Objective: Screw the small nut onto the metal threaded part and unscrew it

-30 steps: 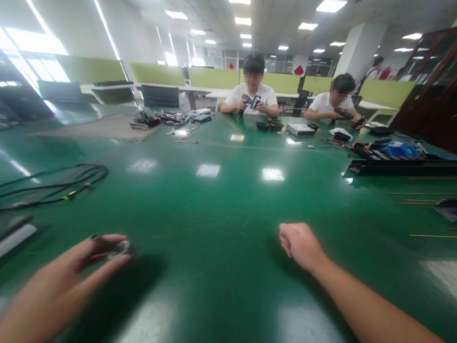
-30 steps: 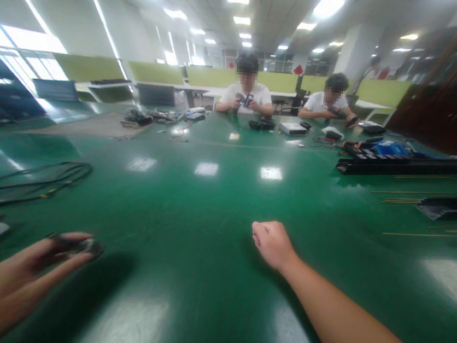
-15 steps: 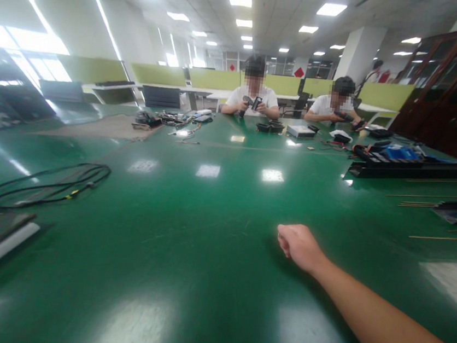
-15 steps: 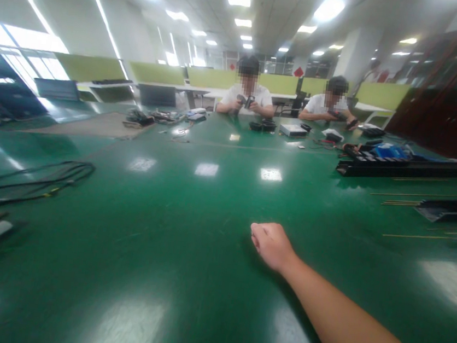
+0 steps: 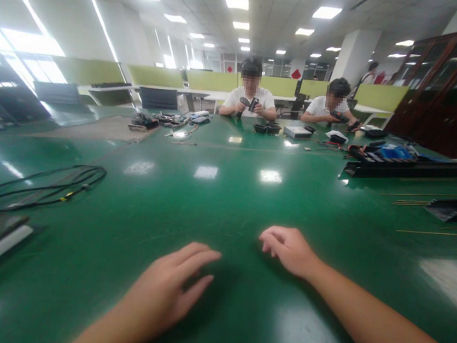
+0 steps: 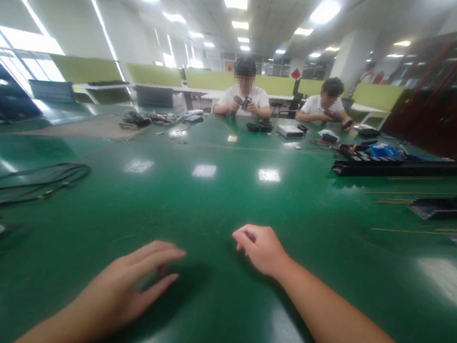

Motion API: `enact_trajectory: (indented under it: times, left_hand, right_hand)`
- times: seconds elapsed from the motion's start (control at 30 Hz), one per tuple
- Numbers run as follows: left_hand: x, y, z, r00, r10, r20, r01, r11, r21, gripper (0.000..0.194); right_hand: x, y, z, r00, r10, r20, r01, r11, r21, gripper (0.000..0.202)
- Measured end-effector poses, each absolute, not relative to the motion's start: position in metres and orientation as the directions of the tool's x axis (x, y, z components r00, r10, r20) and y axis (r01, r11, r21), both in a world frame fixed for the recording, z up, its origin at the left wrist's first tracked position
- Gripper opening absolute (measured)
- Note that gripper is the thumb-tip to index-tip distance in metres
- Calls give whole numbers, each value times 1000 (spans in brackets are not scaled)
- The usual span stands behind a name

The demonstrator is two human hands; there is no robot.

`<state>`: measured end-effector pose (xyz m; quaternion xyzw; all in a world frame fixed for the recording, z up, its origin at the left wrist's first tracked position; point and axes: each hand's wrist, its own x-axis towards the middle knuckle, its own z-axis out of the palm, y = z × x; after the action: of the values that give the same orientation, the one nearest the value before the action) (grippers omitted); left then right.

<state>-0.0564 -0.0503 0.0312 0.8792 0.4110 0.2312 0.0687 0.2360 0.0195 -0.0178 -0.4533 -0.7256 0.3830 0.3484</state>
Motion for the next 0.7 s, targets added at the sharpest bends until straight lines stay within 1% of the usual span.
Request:
enact_trajectory:
  times: [0.07, 0.1, 0.13, 0.23, 0.37, 0.47, 0.57, 0.7]
  left_hand:
    - [-11, -26, 29, 627, 707, 325, 649, -706, 284, 47]
    - [9, -15, 28, 652, 682, 332, 635, -730, 253, 50]
    - [26, -6, 26, 678, 650, 345, 618, -757, 211, 49]
    - [56, 12, 20, 745, 570, 347, 578, -811, 92, 35]
    - [63, 19, 13, 757, 546, 360, 577, -816, 24, 19]
    - [59, 21, 10, 752, 539, 380, 572, -820, 32, 22]
    - [42, 19, 14, 720, 570, 395, 586, -805, 93, 24]
    - [-24, -2, 40, 550, 687, 475, 685, -697, 214, 17]
  right_hand:
    - [236, 18, -17, -385, 901, 201, 422, 365, -830, 32]
    - [237, 18, -17, -399, 888, 227, 435, 401, -806, 32]
    - [237, 18, -17, -411, 877, 251, 443, 432, -785, 31]
    - [239, 20, -19, -417, 861, 291, 454, 475, -754, 29]
    - [239, 23, -20, -407, 867, 287, 441, 461, -770, 33]
    - [238, 21, -18, -417, 869, 268, 414, 444, -795, 34]
    - [238, 19, -15, -424, 878, 221, 407, 403, -820, 28]
    - [239, 17, -12, -421, 891, 172, 421, 359, -833, 27]
